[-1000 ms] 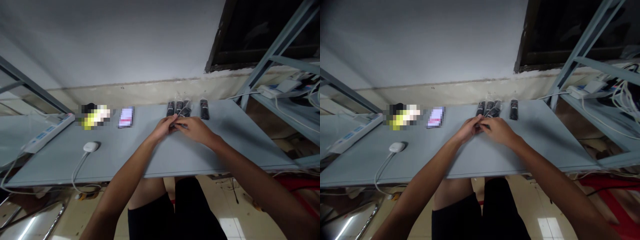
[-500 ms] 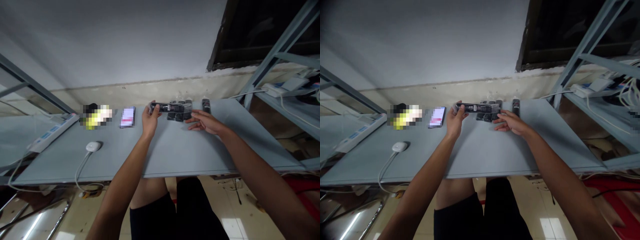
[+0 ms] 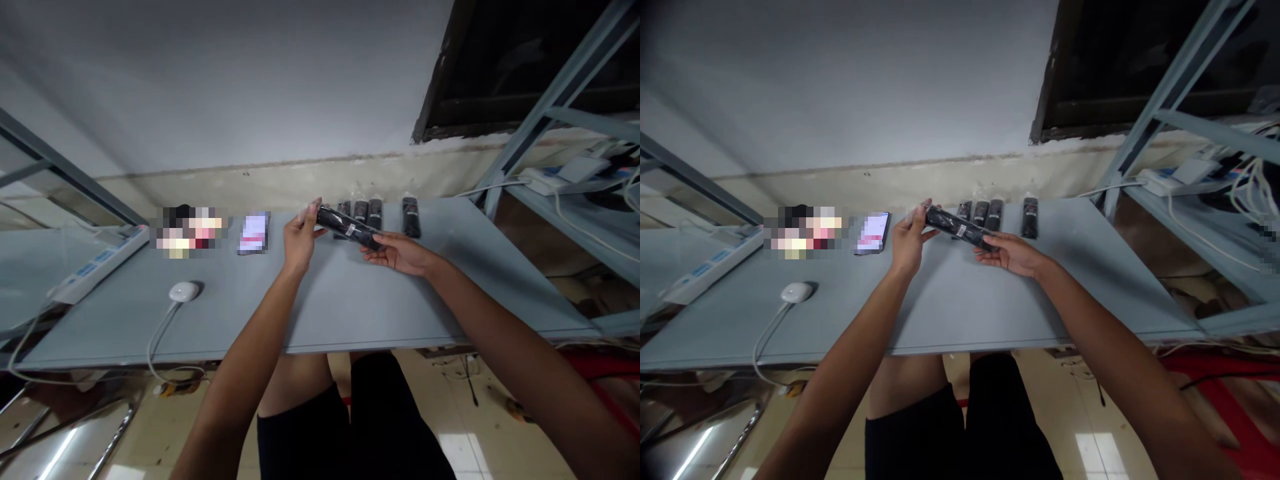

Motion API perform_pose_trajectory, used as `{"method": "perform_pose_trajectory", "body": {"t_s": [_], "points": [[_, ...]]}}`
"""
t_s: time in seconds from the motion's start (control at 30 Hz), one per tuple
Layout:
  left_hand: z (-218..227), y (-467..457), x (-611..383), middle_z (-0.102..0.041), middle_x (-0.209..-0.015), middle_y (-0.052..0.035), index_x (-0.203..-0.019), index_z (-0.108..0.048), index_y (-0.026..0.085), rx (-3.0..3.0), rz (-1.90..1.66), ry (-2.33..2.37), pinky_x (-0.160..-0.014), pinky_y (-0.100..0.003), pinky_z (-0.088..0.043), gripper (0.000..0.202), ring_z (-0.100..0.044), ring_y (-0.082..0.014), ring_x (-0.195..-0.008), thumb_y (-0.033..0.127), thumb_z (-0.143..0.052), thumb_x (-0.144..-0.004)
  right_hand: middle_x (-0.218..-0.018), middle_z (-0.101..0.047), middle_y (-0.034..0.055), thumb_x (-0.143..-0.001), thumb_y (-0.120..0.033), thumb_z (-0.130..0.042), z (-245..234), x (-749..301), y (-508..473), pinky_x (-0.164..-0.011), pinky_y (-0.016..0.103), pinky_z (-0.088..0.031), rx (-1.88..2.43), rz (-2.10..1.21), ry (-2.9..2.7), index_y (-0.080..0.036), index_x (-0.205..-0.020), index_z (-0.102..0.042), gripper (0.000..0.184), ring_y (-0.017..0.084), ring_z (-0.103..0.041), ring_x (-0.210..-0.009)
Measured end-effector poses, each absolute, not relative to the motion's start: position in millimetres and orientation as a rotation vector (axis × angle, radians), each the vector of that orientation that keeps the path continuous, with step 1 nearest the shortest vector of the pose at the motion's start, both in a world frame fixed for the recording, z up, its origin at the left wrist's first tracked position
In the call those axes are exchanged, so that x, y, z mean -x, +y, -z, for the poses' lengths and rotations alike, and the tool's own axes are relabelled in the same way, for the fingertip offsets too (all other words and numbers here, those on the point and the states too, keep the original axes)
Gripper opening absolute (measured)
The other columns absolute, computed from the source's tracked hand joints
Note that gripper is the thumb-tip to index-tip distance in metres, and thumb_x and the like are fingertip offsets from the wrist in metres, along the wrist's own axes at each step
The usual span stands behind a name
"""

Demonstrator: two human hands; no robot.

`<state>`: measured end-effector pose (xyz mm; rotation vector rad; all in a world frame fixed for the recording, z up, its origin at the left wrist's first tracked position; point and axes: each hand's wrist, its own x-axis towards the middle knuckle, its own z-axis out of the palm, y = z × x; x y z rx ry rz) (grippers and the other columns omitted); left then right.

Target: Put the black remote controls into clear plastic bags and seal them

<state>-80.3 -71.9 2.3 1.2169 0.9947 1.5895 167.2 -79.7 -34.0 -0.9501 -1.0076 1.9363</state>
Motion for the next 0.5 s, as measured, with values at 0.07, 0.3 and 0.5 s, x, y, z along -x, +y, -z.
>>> {"method": "perform_pose_trajectory", "body": {"t_s": [0.07,0.3,0.5], "points": [[-2,-71,82,-0.077,-0.119,-0.0122,-0.115,-0.078,0.020,-1.238,-1.581,1.009,-0.089,-0.038,-0.063,0.054,-0.069,-0.0301,-0.122,0.066,-0.074,-0.086,-0.107,-0.082,0.0106,-0.101,-0.024,-0.066,34,-169,-81,-0.090,0.033,-0.066,0.945,-1.935,-1.045,-0.018,-0.112,-0.071,0.014,0.018,-0.081,-0.088],[1,-64,88,-0.078,-0.118,-0.0129,-0.123,-0.073,0.020,-1.212,-1.622,1.021,-0.089,-0.036,-0.060,0.060,-0.072,-0.0278,-0.117,0.065,-0.076,-0.084,-0.115,-0.081,0.0139,-0.097,-0.023,-0.071,36,-178,-81,-0.082,0.027,-0.067,0.925,-1.942,-1.101,-0.015,-0.116,-0.073,0.021,0.020,-0.081,-0.097],[-3,-68,87,-0.077,-0.123,-0.0112,-0.132,-0.066,0.025,-1.210,-1.624,1.043,-0.080,-0.030,-0.060,0.059,-0.073,-0.0255,-0.113,0.057,-0.079,-0.085,-0.105,-0.083,0.0123,-0.099,-0.030,-0.069,37,-181,-82,-0.070,0.025,-0.065,0.917,-1.947,-1.123,-0.017,-0.117,-0.072,0.022,0.019,-0.081,-0.085]]}}
